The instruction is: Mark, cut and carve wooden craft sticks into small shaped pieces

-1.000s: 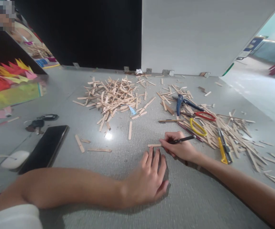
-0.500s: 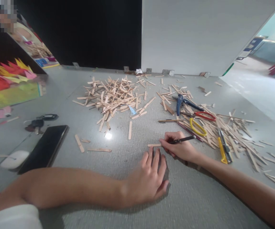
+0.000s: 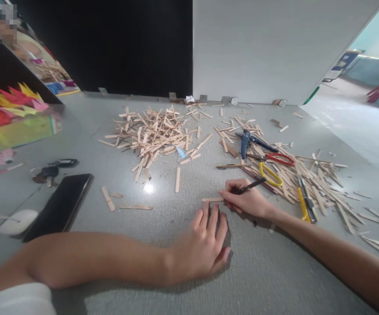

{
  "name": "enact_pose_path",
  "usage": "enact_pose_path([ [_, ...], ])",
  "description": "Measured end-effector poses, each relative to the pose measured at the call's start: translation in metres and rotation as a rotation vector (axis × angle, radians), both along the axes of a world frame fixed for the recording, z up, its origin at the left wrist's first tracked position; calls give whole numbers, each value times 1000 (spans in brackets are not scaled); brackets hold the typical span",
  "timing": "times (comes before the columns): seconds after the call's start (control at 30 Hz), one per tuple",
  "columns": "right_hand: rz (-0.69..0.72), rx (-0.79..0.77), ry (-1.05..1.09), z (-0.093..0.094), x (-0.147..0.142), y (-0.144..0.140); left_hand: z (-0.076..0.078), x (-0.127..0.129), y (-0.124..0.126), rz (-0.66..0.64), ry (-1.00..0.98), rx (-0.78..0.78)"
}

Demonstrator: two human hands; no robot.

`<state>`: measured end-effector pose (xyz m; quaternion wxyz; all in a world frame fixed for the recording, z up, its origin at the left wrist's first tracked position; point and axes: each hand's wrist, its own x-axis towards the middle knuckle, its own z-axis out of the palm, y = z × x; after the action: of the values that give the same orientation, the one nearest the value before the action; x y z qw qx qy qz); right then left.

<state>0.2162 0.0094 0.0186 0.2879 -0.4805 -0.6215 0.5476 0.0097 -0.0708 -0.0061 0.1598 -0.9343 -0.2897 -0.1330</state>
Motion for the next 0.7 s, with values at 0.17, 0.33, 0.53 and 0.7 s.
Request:
enact_pose_path([
  [0.17, -108, -123, 161, 2, 9, 13, 0, -1, 1, -9, -23, 7],
  [0.33, -26, -66, 92, 2, 9, 9, 0, -1, 2, -16, -35, 4],
  [0.53, 26, 49, -43, 4, 2, -4, 1, 0, 3, -19, -56, 34],
  [0.7, 28, 133, -117, 2, -1, -5, 1, 1, 2, -11, -44, 32],
])
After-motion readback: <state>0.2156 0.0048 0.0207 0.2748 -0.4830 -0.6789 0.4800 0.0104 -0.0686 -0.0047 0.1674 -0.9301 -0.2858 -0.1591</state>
